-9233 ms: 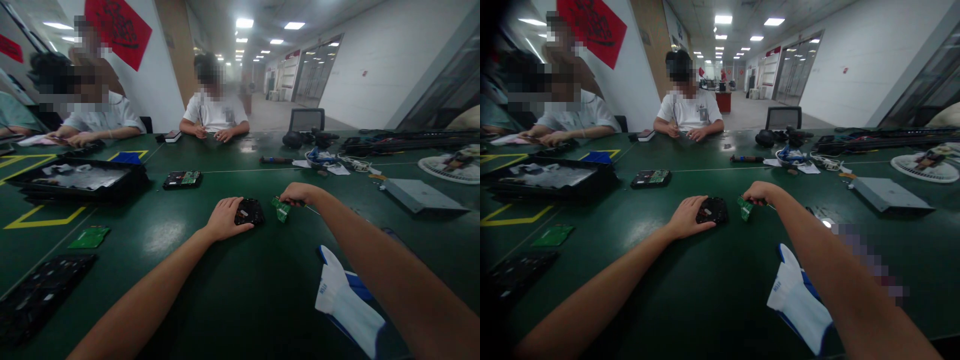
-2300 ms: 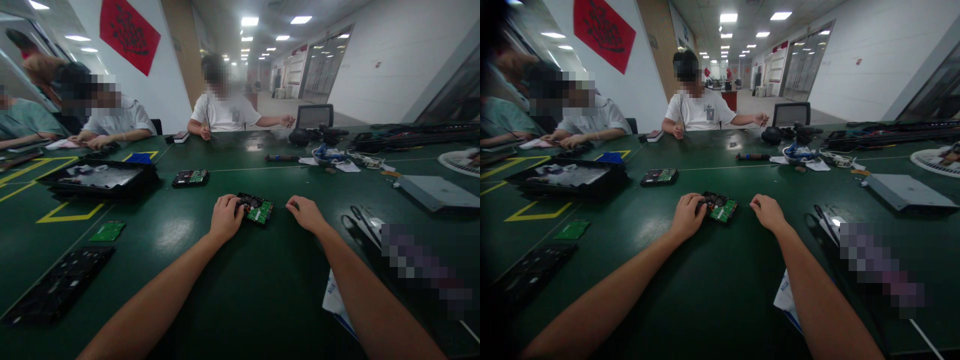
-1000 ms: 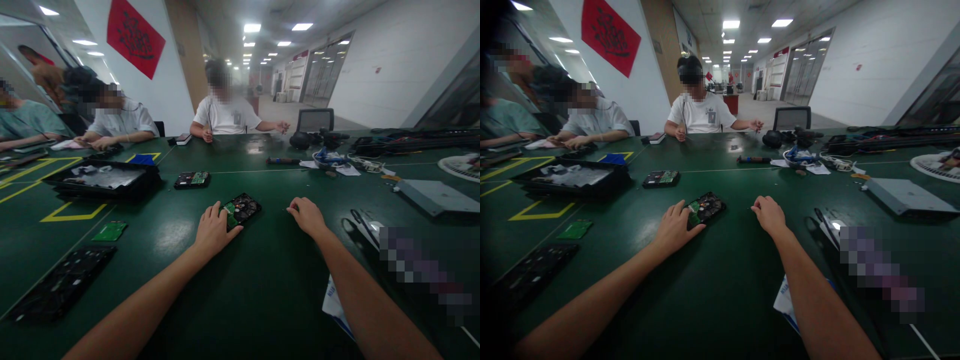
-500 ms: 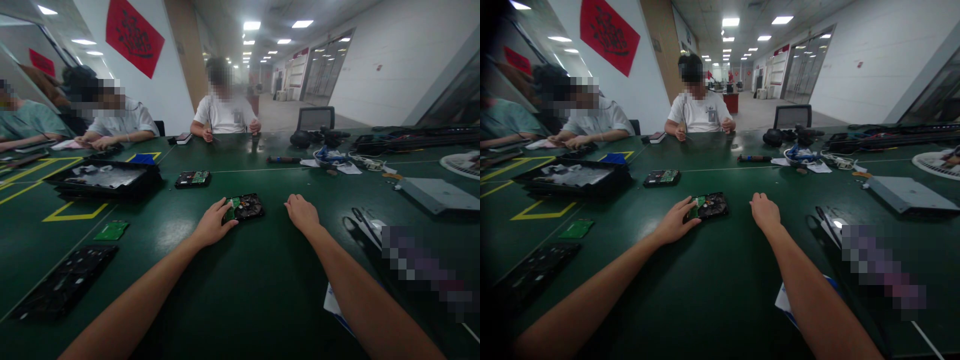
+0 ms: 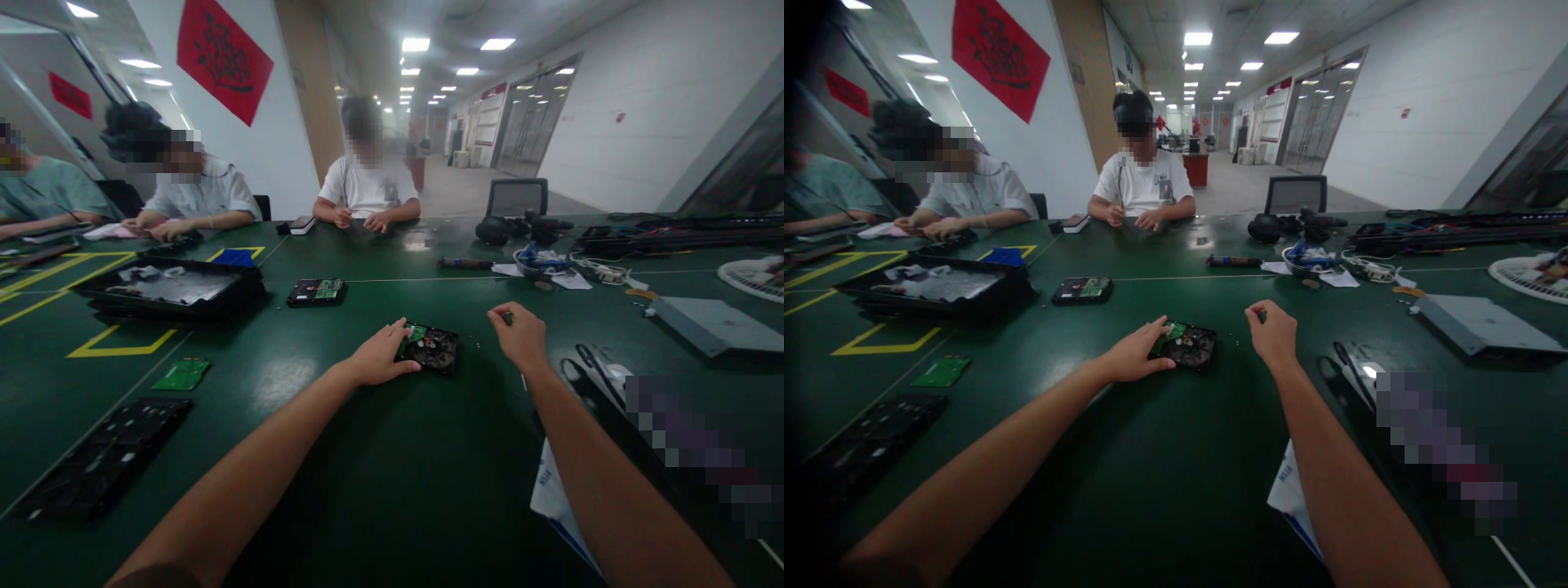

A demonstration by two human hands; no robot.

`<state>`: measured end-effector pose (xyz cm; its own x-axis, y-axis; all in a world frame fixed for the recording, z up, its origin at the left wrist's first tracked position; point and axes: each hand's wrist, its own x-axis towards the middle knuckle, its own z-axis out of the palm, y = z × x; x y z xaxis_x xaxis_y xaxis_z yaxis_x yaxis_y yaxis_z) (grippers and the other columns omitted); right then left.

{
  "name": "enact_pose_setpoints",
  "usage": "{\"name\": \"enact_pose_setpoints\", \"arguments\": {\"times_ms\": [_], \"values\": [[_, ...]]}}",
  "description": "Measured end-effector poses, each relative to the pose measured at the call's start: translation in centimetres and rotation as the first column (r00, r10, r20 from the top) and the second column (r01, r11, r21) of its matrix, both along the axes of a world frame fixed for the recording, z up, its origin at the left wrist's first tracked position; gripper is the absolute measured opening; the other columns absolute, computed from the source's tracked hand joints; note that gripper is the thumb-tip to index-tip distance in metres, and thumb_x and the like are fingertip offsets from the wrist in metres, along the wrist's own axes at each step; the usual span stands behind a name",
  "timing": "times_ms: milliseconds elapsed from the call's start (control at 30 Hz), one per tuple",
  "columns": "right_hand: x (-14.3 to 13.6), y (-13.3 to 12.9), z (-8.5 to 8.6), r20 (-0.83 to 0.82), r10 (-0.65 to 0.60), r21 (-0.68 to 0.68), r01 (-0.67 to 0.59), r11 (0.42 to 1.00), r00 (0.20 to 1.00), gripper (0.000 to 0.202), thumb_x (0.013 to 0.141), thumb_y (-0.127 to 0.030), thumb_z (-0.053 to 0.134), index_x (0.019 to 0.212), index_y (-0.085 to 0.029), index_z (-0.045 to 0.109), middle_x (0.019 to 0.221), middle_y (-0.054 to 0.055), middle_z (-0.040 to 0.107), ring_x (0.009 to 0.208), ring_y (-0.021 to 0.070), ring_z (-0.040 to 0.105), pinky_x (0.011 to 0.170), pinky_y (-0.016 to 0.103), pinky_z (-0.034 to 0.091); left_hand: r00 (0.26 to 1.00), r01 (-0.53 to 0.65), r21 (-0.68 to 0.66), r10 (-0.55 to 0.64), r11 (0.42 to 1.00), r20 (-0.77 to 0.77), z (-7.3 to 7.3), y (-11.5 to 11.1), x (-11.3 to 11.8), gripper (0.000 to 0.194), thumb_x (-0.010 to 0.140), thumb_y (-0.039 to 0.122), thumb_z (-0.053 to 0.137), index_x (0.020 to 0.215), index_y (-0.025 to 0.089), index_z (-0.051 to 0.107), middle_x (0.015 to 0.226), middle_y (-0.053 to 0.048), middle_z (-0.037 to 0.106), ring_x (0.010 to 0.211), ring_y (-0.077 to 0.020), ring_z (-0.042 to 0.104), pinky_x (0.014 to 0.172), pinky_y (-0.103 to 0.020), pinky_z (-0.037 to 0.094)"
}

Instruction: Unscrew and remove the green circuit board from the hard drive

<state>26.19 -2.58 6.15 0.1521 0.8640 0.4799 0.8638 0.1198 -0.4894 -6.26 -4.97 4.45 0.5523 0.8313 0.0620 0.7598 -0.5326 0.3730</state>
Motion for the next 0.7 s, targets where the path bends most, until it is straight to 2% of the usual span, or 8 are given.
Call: {"name": "enact_pose_setpoints", "arguments": {"times_ms": [200,300,433,567,700], "values": [[-0.9,0.1,2.4,-0.130,-0.031,-0.040,0.026,0.999,0.991,0.025,0.087,-0.039,0.061,0.093,-0.022,0.078,0.088,0.006,0.077,0.081,0.0223,0.068,0.082,0.034,0.047,0.998,-0.066,0.073,0.065,0.995,0.013,-0.5,0.5,3.1,0.088,0.087,0.073,0.058,0.147,0.009,0.046,0.165,-0.024,0.029,0.152,-0.0386,0.032,0.123,-0.052,0.031],[-1.1,0.1,3.0,-0.138,-0.022,-0.069,0.013,0.998,0.990,0.026,0.085,-0.038,0.063,0.095,-0.021,0.079,0.082,0.006,0.076,0.079,0.0226,0.067,0.081,0.033,0.048,0.996,-0.080,0.105,0.075,0.991,0.048,-0.7,0.7,4.4,0.085,0.088,0.071,0.059,0.144,0.009,0.048,0.163,-0.027,0.032,0.151,-0.0400,0.033,0.122,-0.054,0.032],[-1.4,0.1,3.3,-0.136,-0.020,-0.074,0.010,0.997,0.991,0.027,0.082,-0.036,0.065,0.098,-0.019,0.078,0.080,0.006,0.076,0.078,0.0227,0.067,0.079,0.033,0.048,0.996,-0.068,0.121,0.059,0.990,0.069,-1.1,1.0,5.5,0.084,0.087,0.072,0.058,0.144,0.011,0.048,0.163,-0.025,0.033,0.152,-0.0391,0.033,0.123,-0.054,0.032],[-1.6,0.2,3.3,-0.041,0.017,-0.147,-0.023,0.989,0.999,0.023,0.082,-0.033,0.066,0.097,-0.021,0.078,0.094,0.006,0.078,0.087,0.0224,0.068,0.082,0.031,0.048,0.997,-0.061,0.130,0.054,0.990,0.054,-1.1,0.8,5.3,0.085,0.088,0.073,0.057,0.142,0.008,0.050,0.162,-0.026,0.035,0.151,-0.0388,0.035,0.124,-0.052,0.030],[-1.6,0.3,3.1,0.096,0.100,-0.260,-0.072,0.963,0.990,0.017,0.085,-0.030,0.065,0.092,-0.022,0.078,0.099,0.005,0.077,0.094,0.0230,0.069,0.086,0.032,0.048,0.997,-0.065,0.149,0.060,0.987,0.040,-1.1,0.0,3.6,0.079,0.089,0.073,0.056,0.142,0.014,0.051,0.163,-0.021,0.037,0.150,-0.0364,0.037,0.123,-0.052,0.033]]}}
